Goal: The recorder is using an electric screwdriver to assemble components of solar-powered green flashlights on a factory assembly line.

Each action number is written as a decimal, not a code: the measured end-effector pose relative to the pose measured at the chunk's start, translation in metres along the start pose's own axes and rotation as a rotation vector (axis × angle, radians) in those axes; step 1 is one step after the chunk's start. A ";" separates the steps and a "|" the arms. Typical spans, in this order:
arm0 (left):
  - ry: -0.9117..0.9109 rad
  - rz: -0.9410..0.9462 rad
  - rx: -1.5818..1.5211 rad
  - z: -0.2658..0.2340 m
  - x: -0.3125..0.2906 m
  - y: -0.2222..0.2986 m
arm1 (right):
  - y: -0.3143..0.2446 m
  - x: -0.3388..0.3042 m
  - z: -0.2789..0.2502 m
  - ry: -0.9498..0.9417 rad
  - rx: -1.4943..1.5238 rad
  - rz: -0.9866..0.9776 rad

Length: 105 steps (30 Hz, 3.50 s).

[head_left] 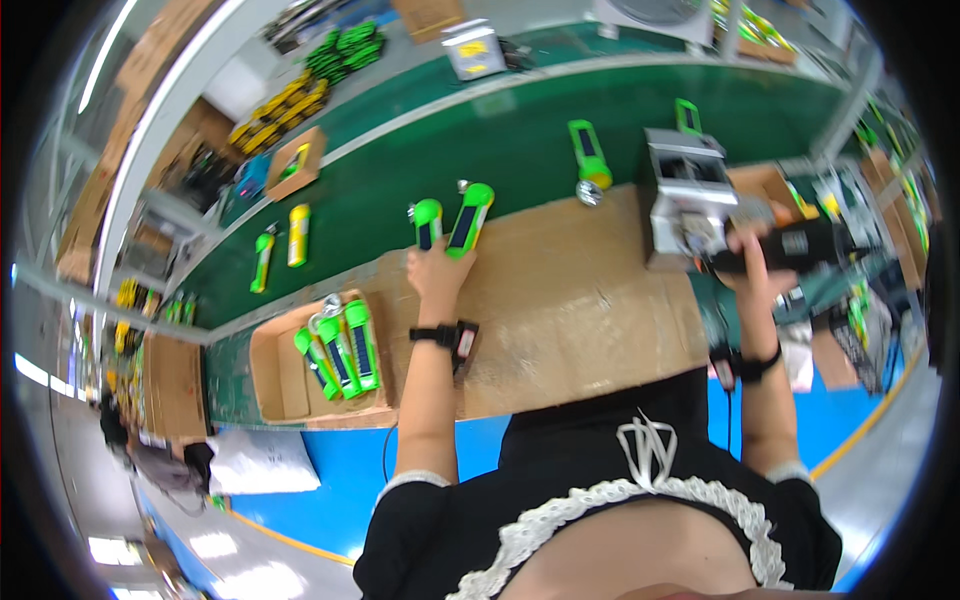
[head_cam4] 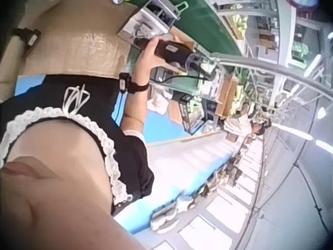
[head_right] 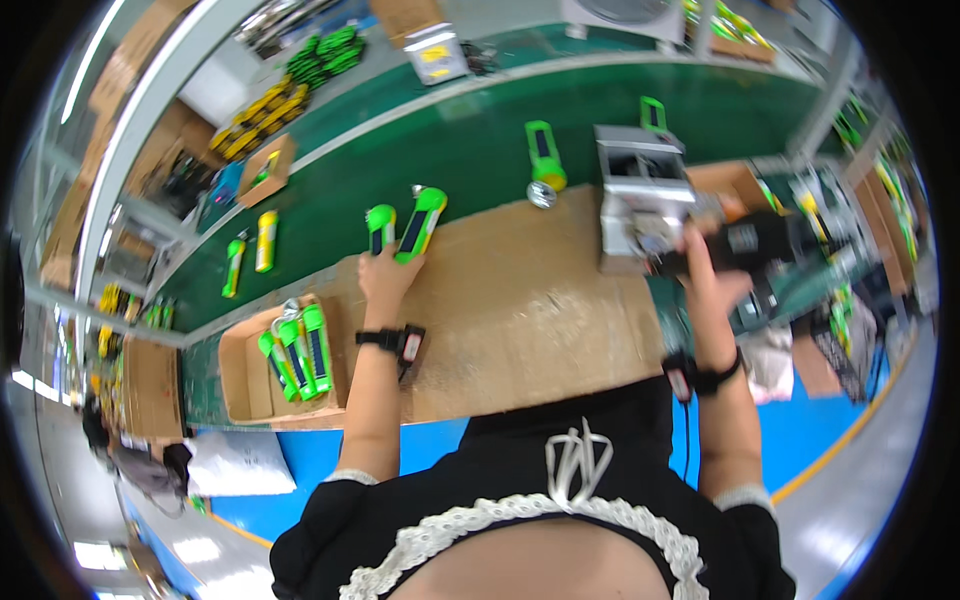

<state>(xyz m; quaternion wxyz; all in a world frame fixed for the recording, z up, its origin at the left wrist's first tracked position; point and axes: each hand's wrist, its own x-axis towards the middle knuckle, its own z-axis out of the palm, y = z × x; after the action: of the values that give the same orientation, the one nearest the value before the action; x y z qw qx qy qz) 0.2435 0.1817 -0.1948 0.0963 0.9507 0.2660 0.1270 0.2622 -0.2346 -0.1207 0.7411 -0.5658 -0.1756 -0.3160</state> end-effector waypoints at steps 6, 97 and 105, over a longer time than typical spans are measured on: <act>-0.026 0.150 -0.053 -0.012 -0.138 0.012 | -0.002 0.035 0.023 0.052 -0.017 -0.046; -0.089 0.720 -0.508 0.018 -0.224 0.144 | -0.034 -0.048 0.013 -0.351 0.193 0.178; -0.084 0.709 -0.471 0.018 -0.229 0.145 | -0.034 -0.066 0.014 -0.421 0.094 0.188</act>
<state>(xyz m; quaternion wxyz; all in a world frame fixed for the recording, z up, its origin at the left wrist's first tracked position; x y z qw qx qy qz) 0.1290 -0.0636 -0.2192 0.2718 0.9397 -0.1178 0.1708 0.1926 -0.2087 -0.1322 0.7399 -0.5978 -0.2875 -0.1118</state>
